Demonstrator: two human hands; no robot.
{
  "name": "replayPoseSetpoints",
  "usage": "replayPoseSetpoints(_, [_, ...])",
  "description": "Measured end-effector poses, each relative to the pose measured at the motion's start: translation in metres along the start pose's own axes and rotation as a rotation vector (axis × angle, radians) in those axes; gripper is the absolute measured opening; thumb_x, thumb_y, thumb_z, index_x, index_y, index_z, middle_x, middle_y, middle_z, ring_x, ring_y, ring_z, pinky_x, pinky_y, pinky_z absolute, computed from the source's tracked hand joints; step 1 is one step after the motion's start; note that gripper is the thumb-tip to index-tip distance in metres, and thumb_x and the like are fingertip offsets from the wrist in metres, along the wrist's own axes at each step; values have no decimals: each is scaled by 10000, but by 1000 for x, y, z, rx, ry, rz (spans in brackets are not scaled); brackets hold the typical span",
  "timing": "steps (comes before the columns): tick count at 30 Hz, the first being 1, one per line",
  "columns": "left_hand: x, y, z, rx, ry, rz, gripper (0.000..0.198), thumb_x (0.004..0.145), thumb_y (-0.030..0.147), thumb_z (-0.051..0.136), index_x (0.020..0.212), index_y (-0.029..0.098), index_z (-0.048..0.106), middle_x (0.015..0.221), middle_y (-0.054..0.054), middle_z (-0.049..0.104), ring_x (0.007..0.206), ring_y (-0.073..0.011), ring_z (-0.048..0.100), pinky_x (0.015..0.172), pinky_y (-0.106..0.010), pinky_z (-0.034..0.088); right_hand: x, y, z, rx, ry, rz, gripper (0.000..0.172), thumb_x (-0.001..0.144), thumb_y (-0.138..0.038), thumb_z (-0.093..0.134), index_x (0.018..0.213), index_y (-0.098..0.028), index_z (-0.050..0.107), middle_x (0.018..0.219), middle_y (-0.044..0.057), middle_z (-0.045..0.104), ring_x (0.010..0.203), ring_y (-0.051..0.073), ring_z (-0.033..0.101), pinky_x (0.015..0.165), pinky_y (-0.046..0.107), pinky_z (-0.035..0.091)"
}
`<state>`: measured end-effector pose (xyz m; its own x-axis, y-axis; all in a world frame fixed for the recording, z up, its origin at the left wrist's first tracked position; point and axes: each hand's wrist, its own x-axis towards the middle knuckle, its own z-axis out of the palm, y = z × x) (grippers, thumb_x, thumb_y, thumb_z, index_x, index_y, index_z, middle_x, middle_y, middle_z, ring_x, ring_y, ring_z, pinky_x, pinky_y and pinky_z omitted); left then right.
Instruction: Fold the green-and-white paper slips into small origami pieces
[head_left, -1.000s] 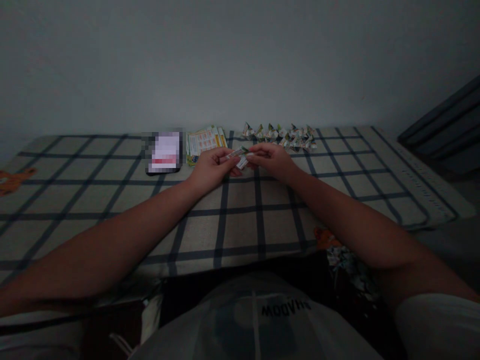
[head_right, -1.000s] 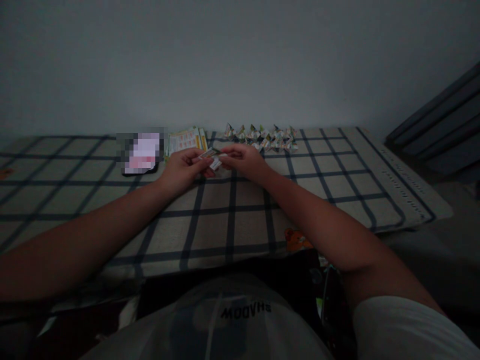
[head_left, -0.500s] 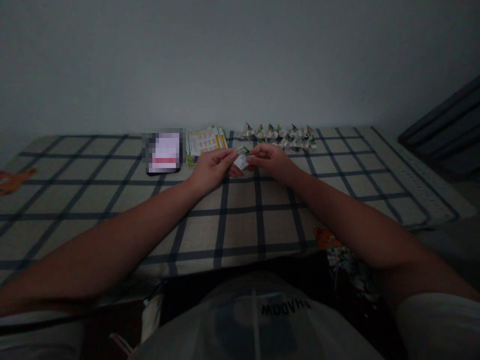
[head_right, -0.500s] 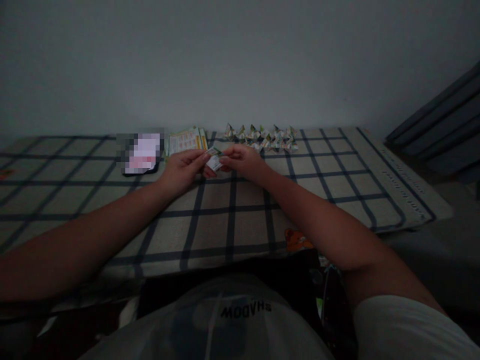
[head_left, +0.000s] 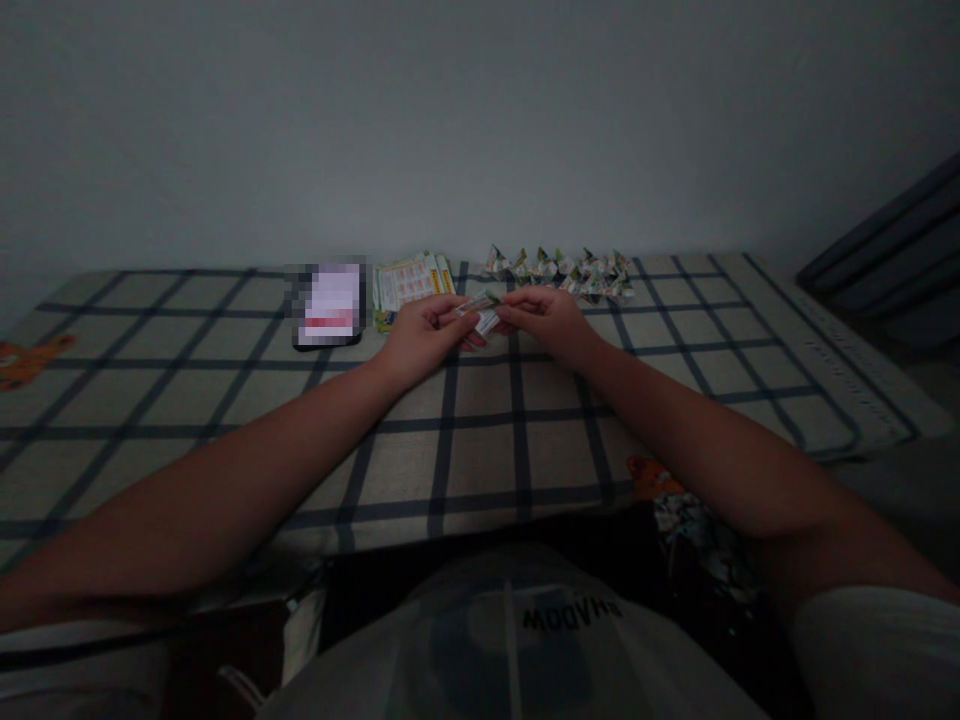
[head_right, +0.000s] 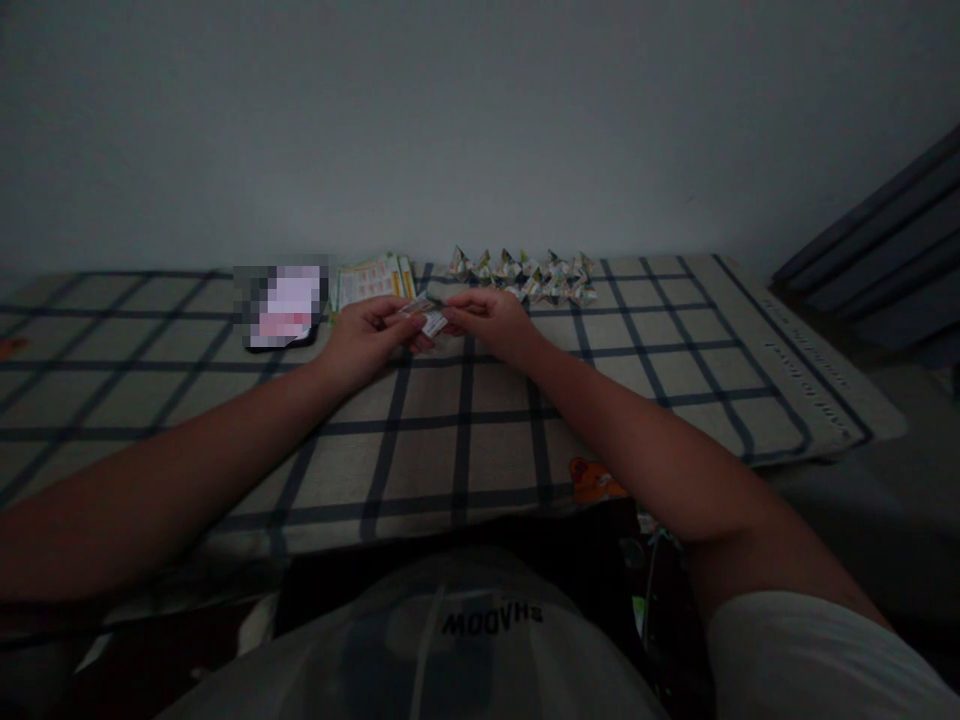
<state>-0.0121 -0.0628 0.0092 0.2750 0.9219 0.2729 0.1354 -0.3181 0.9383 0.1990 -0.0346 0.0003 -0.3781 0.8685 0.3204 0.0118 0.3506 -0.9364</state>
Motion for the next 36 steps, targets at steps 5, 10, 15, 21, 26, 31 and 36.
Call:
replayPoseSetpoints(5, [3,-5,3,-81,92,-51,472,830,381,746,1240,165,657,936,-70,779,777,-187,766,590,-237,593,-3,-4,-4,-300,102,-297,328,900,-503,669,1004,-203,754,997,69,769,929,188,715,895,380,581])
replayPoseSetpoints(10, [9,-12,1,-182,75,-197,454,948,573,547,927,141,684,772,-93,745,639,-198,736,534,-285,591,-3,-9,-10,-606,35,-617,210,972,-371,584,970,-246,753,1197,85,701,1175,227,629,1053,461,467])
replayPoseSetpoints(15, [9,-13,0,-290,85,-125,385,842,534,713,929,159,688,836,-75,751,699,-176,725,584,-280,610,2,-1,-13,-699,-4,-604,180,970,-347,584,995,-258,738,1190,79,632,1167,235,581,1032,463,450])
replayPoseSetpoints(21, [7,-13,2,-133,79,-96,428,744,421,800,1053,170,644,882,-37,746,706,-157,723,610,-279,621,2,3,-12,-697,-38,-589,177,946,-299,587,1034,-240,729,1143,80,663,1093,212,616,967,402,480])
replayPoseSetpoints(26, [6,-15,1,-103,28,-112,445,763,425,799,1082,182,605,753,8,722,600,-131,686,594,-276,618,0,3,-11,-698,-77,-559,182,900,-210,579,1015,-228,719,1160,80,673,1098,208,631,972,400,486])
replayPoseSetpoints(31, [8,-15,1,-151,78,-114,440,737,413,836,1030,195,590,719,21,717,573,-122,679,582,-253,609,-1,3,-9,-646,-116,-602,221,898,-285,630,1098,-225,704,1274,116,583,1221,234,560,1044,451,461])
replayPoseSetpoints(36, [7,-12,1,-163,55,-128,436,744,396,825,1053,186,599,733,11,719,585,-134,693,573,-255,601,-3,2,-6,-687,-162,-590,264,902,-461,690,1081,-268,714,1317,94,562,1275,236,516,1078,461,425])
